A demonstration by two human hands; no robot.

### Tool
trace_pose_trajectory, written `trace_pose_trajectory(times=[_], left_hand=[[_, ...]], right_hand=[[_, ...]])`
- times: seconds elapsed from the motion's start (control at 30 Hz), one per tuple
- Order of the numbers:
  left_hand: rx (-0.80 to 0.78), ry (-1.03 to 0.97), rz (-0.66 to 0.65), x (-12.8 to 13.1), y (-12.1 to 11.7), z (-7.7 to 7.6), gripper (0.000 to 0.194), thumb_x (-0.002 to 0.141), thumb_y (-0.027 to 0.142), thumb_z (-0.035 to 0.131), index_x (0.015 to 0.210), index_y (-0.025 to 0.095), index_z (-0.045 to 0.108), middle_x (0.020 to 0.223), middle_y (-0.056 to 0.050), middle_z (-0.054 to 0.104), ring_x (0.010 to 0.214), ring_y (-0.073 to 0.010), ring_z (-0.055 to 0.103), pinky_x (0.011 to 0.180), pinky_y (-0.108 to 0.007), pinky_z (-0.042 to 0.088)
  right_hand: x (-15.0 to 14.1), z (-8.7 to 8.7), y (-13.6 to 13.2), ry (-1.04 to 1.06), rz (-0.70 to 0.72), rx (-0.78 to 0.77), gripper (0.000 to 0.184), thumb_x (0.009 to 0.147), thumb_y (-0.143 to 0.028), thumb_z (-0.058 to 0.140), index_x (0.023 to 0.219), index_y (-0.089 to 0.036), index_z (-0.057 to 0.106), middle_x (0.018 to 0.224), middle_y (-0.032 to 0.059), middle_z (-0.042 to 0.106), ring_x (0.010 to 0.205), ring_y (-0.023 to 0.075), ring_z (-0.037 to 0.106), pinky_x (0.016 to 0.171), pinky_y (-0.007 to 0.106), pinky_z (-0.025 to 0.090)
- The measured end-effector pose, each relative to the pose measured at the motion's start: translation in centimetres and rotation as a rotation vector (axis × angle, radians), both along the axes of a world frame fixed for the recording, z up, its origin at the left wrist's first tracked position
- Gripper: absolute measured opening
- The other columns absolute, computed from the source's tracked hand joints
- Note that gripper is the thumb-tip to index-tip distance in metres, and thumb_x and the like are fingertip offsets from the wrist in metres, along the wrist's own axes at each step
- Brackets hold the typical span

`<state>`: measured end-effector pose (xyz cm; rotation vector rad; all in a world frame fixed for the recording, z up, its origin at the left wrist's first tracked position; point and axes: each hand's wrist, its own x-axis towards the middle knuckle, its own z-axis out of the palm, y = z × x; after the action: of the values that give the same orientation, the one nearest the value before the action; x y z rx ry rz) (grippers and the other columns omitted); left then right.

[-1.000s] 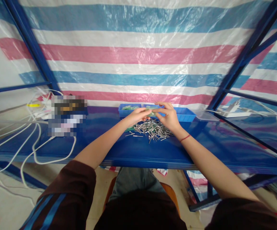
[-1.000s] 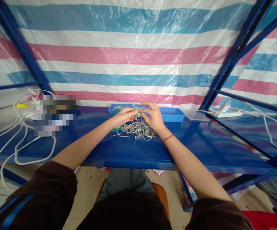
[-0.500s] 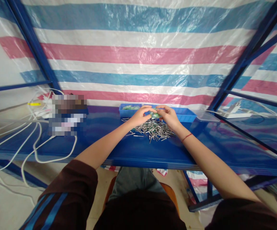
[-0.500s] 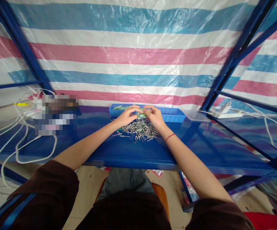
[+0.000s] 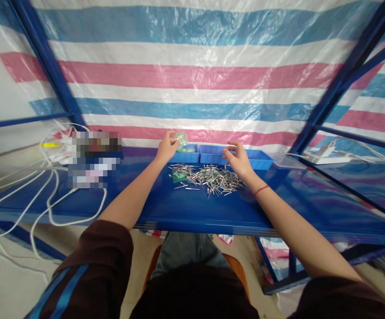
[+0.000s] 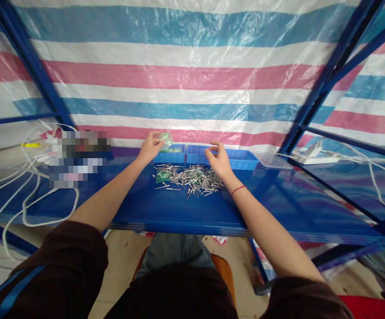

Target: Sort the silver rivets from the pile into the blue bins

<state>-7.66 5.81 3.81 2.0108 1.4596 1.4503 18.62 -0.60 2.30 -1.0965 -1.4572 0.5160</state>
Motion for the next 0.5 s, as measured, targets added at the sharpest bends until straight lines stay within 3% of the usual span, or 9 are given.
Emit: trace_pose_trajectory(times=[0.1, 0.23, 0.3, 0.4, 0.5], left_hand=[[-0.076, 0.266, 0.144, -1.7, 0.3, -0.4, 0.037, 0.082, 0.025, 0.057, 0.119, 0.020, 0.055, 0.099, -0.006, 0.068, 0.099, -0.0224, 0.061, 0.090, -0.036, 0.045], [-0.161, 0.495, 0.153, -1.9, 0.4, -0.7, 0.028, 0.085, 0.025, 0.049, 0.109, 0.027, 0.064, 0.114, -0.005, 0.063, 0.114, -0.0272, 0.052, 0.096, -0.044, 0.041], [-0.133, 0.532, 0.169, -1.7, 0.2, -0.8, 0.027, 0.086, 0.027, 0.047, 0.104, 0.029, 0.067, 0.121, -0.005, 0.057, 0.119, -0.0288, 0.046, 0.099, -0.047, 0.038], [-0.065, 0.545, 0.157, -1.2, -0.1, -1.1, 0.030, 0.088, 0.043, 0.047, 0.109, 0.032, 0.066, 0.132, -0.005, 0.046, 0.126, -0.0319, 0.038, 0.103, -0.050, 0.034], [-0.050, 0.626, 0.022, -0.7, -0.3, -1.7, 0.044, 0.084, 0.057, 0.050, 0.121, 0.035, 0.060, 0.140, -0.005, 0.039, 0.130, -0.0347, 0.034, 0.106, -0.053, 0.030]], right_hand=[[0.8, -0.2, 0.5, -0.004, -0.047, -0.041, 0.042, 0.075, -0.037, 0.057, 0.112, -0.021, 0.046, 0.098, 0.0063, 0.061, 0.070, 0.0176, 0.062, 0.061, 0.035, 0.051], [1.9, -0.2, 1.1, -0.118, -0.150, -0.006, 0.037, 0.076, -0.035, 0.054, 0.108, -0.019, 0.051, 0.095, 0.0078, 0.063, 0.071, 0.0190, 0.061, 0.064, 0.036, 0.050], [2.6, -0.1, 1.2, -0.271, -0.214, 0.022, 0.032, 0.077, -0.035, 0.053, 0.103, -0.017, 0.057, 0.095, 0.0099, 0.065, 0.075, 0.0210, 0.061, 0.070, 0.038, 0.051], [3.4, -0.3, 1.0, -0.595, -0.338, 0.051, 0.036, 0.081, -0.041, 0.053, 0.106, -0.017, 0.063, 0.106, 0.0147, 0.065, 0.094, 0.0294, 0.059, 0.085, 0.049, 0.046], [3.8, -0.8, 0.8, -0.867, -0.378, 0.048, 0.044, 0.083, -0.048, 0.052, 0.119, -0.025, 0.062, 0.119, 0.0142, 0.060, 0.111, 0.0373, 0.051, 0.094, 0.063, 0.035]])
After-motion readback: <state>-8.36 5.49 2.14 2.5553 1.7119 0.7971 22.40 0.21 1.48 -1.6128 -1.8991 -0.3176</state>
